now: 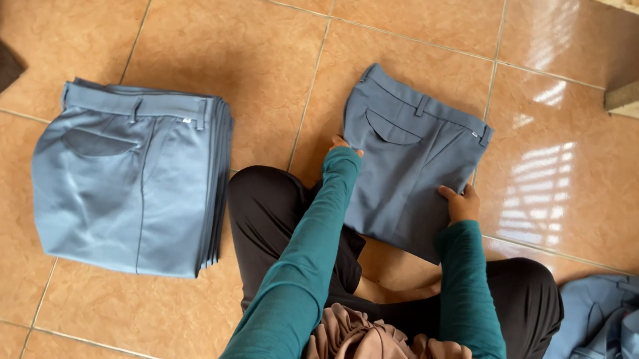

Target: Folding and stacking multiple pairs of blue trousers on the floor.

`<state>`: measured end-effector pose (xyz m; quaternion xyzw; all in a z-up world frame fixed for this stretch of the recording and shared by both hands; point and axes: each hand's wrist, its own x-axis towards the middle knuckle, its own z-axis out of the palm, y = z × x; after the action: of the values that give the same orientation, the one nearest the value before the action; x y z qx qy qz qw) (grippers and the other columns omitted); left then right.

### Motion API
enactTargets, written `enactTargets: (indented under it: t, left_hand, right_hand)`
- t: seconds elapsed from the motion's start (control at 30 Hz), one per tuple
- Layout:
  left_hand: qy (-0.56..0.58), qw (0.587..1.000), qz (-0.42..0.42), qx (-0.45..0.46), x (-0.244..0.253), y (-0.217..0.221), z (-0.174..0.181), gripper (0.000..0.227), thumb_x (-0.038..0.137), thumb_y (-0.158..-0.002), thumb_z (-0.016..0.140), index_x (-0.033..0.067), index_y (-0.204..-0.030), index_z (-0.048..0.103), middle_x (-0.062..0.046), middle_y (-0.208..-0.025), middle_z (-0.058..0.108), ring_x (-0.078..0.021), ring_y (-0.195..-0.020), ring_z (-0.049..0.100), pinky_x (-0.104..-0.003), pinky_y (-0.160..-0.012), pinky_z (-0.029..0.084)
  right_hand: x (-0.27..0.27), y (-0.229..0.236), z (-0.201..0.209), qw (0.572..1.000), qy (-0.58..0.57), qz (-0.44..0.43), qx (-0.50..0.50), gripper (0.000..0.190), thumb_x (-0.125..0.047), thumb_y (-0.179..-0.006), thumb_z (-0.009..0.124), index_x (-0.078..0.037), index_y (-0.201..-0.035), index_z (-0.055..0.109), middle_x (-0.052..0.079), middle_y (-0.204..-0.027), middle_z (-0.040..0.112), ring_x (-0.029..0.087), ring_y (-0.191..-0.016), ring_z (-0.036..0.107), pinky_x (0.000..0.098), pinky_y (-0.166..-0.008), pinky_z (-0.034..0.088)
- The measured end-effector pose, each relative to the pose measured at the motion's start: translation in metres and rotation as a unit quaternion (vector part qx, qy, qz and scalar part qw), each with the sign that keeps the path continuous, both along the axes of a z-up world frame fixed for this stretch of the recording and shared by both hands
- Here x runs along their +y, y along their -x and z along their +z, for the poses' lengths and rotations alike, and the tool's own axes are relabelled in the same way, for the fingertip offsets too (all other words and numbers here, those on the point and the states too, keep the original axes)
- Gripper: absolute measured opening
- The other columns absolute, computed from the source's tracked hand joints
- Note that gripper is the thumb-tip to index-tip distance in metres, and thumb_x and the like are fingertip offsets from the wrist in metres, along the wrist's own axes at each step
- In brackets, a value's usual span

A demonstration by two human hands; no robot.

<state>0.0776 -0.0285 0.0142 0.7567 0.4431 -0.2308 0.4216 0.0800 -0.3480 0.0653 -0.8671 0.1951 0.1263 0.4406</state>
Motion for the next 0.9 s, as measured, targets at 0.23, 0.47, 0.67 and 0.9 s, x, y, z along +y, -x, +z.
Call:
enactTargets:
  t: [0.23, 0.47, 0.67, 0.9]
  left_hand:
    - [0.097, 0.990, -0.063, -0.081, 0.037, 0.034, 0.129, 0.086, 0.056, -0.089, 0.067, 0.0015, -0.151, 0.042, -0.023, -0.155, 0.046, -0.0367, -0.142, 0.047, -0.050, -0.115, 0.044]
    - [-0.033, 0.977, -0.166, -0.130, 0.150, 0.097, 0.329, 0.080, 0.044, -0.098, 0.057, -0.0074, -0.155, 0.033, -0.023, -0.161, 0.036, -0.0373, -0.150, 0.034, -0.040, -0.128, 0.031]
    - [-0.160, 0.934, 0.111, -0.299, 0.330, 0.224, 0.272, 0.093, 0.070, -0.063, 0.084, 0.0074, -0.130, 0.063, -0.010, -0.129, 0.068, -0.0209, -0.119, 0.068, -0.032, -0.105, 0.054]
    - [-0.180, 0.959, 0.162, -0.145, 0.463, 0.392, 0.251, 0.105, 0.060, -0.061, 0.095, 0.0095, -0.143, 0.054, -0.013, -0.140, 0.060, -0.0277, -0.129, 0.057, -0.046, -0.113, 0.046]
  right_hand:
    - [0.041, 0.010, 0.078, 0.976, -0.213, -0.031, -0.039, 0.041, -0.011, -0.074, 0.089, -0.012, -0.109, 0.069, 0.017, -0.096, 0.071, 0.033, -0.085, 0.073, 0.0446, -0.068, 0.060]
    - [0.152, 0.033, 0.179, 0.949, -0.259, 0.123, -0.131, 0.043, -0.020, -0.081, 0.092, -0.013, -0.118, 0.070, 0.006, -0.100, 0.067, 0.016, -0.090, 0.065, 0.0354, -0.073, 0.057]
    - [0.324, 0.131, 0.262, 0.862, -0.462, 0.176, -0.112, 0.056, -0.009, -0.081, 0.087, -0.019, -0.131, 0.066, 0.004, -0.115, 0.067, 0.020, -0.104, 0.063, 0.0409, -0.094, 0.059]
    - [0.430, 0.224, 0.182, 0.801, -0.521, 0.289, 0.064, 0.071, 0.003, -0.086, 0.076, -0.018, -0.148, 0.049, 0.009, -0.131, 0.059, 0.028, -0.115, 0.059, 0.0492, -0.098, 0.058]
